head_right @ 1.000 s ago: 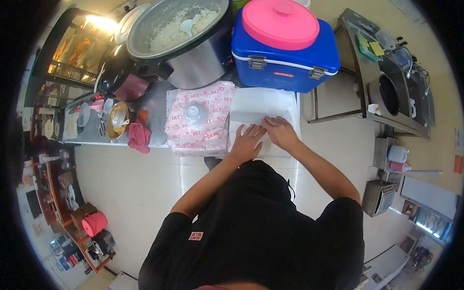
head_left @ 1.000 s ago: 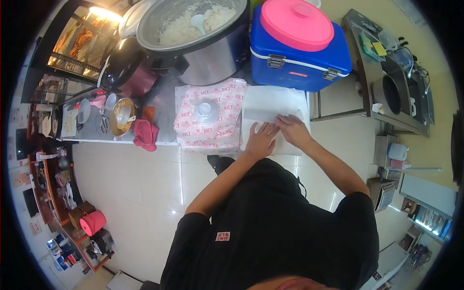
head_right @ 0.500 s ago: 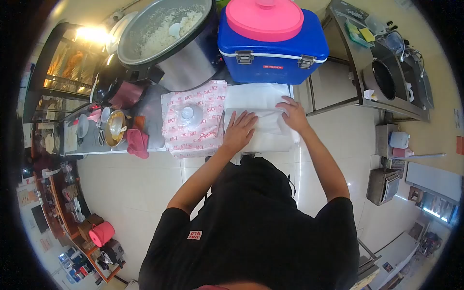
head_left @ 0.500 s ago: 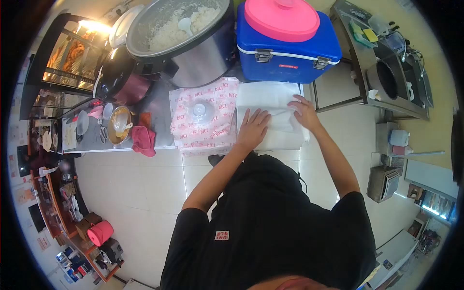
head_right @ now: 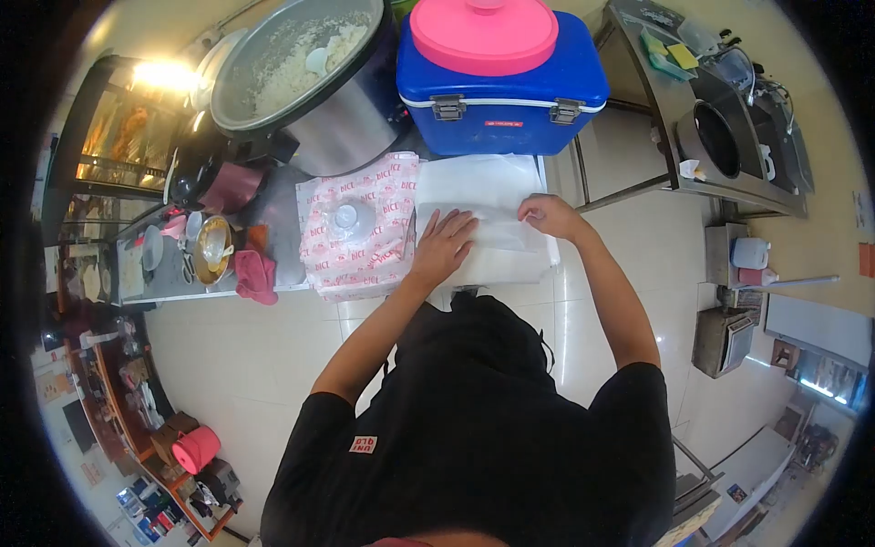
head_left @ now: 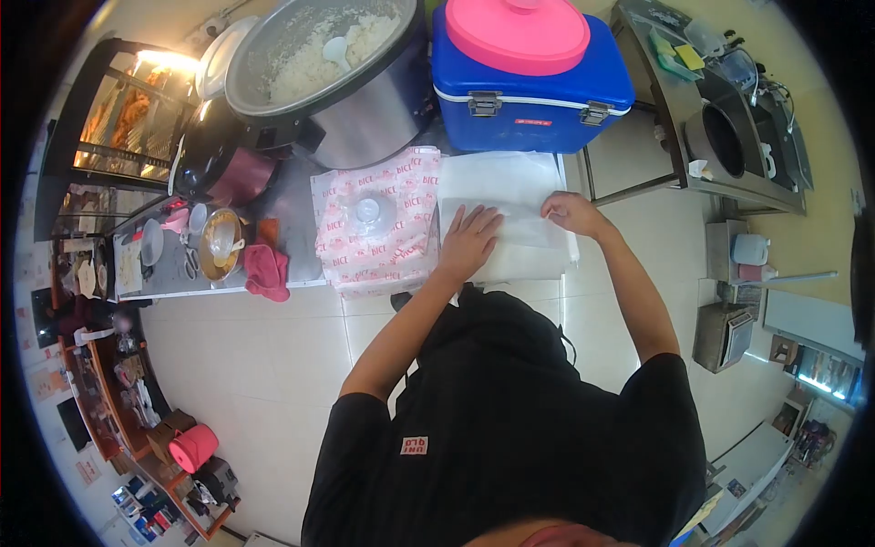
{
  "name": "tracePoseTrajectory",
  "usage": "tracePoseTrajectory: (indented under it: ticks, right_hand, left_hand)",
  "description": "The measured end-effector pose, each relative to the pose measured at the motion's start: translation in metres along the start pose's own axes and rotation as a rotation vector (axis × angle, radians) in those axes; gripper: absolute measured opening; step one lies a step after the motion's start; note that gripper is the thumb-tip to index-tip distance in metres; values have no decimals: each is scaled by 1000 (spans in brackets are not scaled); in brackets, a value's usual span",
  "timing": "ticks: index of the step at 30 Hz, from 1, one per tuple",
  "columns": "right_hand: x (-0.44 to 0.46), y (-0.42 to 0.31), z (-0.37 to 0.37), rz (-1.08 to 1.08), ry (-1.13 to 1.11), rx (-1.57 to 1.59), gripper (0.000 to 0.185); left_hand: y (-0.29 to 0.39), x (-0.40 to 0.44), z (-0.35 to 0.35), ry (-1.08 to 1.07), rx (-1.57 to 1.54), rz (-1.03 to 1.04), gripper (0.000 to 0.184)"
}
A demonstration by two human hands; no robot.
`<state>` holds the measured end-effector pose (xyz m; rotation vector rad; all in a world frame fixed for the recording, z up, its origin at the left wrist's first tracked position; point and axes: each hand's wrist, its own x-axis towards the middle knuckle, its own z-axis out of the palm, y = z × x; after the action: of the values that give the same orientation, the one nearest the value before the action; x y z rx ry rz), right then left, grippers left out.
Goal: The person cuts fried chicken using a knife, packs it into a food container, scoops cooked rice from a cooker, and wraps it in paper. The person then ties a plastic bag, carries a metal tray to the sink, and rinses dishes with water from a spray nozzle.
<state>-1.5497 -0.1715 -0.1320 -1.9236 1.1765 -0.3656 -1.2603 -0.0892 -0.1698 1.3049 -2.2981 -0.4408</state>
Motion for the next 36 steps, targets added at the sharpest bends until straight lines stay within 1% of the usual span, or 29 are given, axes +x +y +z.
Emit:
tracePoseTrajectory:
  ticks: [1, 2, 4, 7, 10, 13, 14, 16, 17, 19, 20, 22, 23, 25, 26, 28, 29, 31, 32, 34, 35, 36]
  right_hand:
    - [2, 3, -1, 50, -127, -50, 22]
    - [1, 5, -2, 63, -88, -201, 26]
    - [-5, -17, -10, 83, -21, -512, 35]
    - [-19, -55, 30, -282, 217, -471, 40]
    - [-38, -52, 71, -295, 318, -628, 39]
    - [-45, -15, 87, -285, 312, -688, 45]
    - [-47, -8, 88, -255, 266, -624, 44]
    - [-43, -11, 81, -191, 184, -500, 40]
    - [-40, -12, 77, -21, 143, -390, 37]
    - [-25, -33, 63, 312, 58, -166, 31]
    - [-15, -29, 61, 353, 62, -187, 30]
    - [2, -17, 62, 439, 67, -227, 26]
    - [9, -13, 65, 402, 100, -336, 27]
    - [22, -13, 72, 322, 162, -555, 29]
    - [25, -15, 73, 278, 157, -612, 26]
    - [28, -19, 73, 191, 148, -726, 23]
    - [28, -19, 75, 237, 130, -691, 23]
    - [25, -17, 85, 322, 95, -619, 25]
    - [21, -15, 91, 322, 115, -590, 25]
    - [9, -15, 95, 323, 153, -534, 23]
    - [4, -13, 92, 285, 166, -372, 23]
    - [-3, -15, 86, 250, 178, -209, 22]
  left_hand:
    - [-1, 0, -1, 1, -15, 6, 45]
    - [-2, -1, -3, 3, -30, 10, 45]
    - [-3, -5, -8, 32, -69, -4, 46]
    - [-7, -24, -5, 25, -89, -34, 46]
    - [-23, -32, -2, 33, -37, -23, 44]
    - [-41, -33, 1, 48, -40, 13, 41]
    - [-46, -30, 2, 47, -53, 34, 39]
    - [-48, -17, -5, -77, -47, -13, 35]
    - [-49, -10, -8, -140, -44, -35, 33]
    - [-53, 3, 0, -126, -271, -243, 29]
    - [-54, 10, 5, -120, -382, -345, 28]
    - [-49, 23, 6, -106, -232, -430, 28]
    - [-46, 31, 4, -97, -157, -470, 28]
    - [-38, 49, -7, -206, 103, -352, 25]
    - [-36, 56, -11, -259, 233, -292, 24]
    - [-43, 65, -5, -387, 247, -249, 21]
    - [-46, 68, -2, -450, 254, -227, 19]
    - [-48, 64, -1, -491, 103, -311, 22]
    - [-49, 59, 0, -510, 26, -355, 24]
    - [-45, 47, 2, -492, 4, -389, 23]
    - [-44, 44, 3, -485, -8, -403, 23]
    - [-47, 43, 0, -473, -127, -421, 23]
